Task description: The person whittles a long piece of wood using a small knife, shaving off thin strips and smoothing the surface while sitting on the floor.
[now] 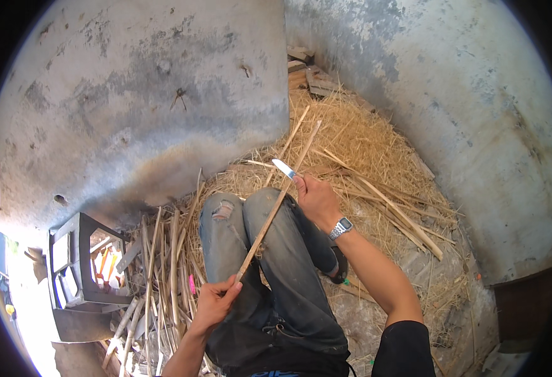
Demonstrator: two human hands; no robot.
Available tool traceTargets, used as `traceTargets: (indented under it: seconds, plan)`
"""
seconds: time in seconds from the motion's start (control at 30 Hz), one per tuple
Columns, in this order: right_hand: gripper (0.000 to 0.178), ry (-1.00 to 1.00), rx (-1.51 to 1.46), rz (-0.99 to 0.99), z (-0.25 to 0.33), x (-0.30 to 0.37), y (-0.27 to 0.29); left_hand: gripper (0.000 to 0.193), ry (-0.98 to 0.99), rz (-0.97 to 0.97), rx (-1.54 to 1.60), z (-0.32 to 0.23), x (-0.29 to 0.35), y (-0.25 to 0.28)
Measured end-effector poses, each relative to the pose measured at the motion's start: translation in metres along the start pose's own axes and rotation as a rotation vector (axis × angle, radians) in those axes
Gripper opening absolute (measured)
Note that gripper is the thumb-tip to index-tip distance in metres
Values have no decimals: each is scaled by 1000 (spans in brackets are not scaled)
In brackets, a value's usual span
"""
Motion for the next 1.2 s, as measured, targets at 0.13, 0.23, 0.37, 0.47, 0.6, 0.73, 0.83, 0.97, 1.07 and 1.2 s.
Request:
traceTargets:
  seconds: [0.13,0.23,0.37,0.47,0.6,0.73,0.83,0.97,1.07,1.2]
  plan:
    - [47,79,-57,29,12,13,0,34,-56,-59,9,-1,-3,-12]
    - [47,85,-69,118,39,41,-11,25,-238,-117,19,6,-18,-24]
    - [45,84,-110,128,39,40,-7,28,-120,-65,90,-10,-27,-26]
    - [43,109,-130,116,33,36,-5,27,-68,-21,175,-18,-34,-30]
    - [43,133,-82,185,43,63,-6,28,32,-28,329,-26,-49,-43]
    - [43,123,-37,281,53,80,9,32,43,46,461,-28,-68,-46]
    - [43,87,-45,413,59,87,23,36,39,102,464,-28,-70,-42]
    - [46,34,-233,610,50,77,33,34,68,149,516,-22,-70,-39]
    - [47,-94,-437,575,40,63,33,39,100,187,592,-32,-67,-36]
    - [46,-103,-507,444,63,51,45,45,48,196,615,-40,-68,-31]
Point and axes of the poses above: each hand's wrist, its own x-axis away from the middle knuckle, its own y-axis out of the back of the hand, z = x × y, the point moved 2 cm from there along -x, towards the middle knuckle, and after that the axes turned 6 degrees about -y, right-handed, at the moved point
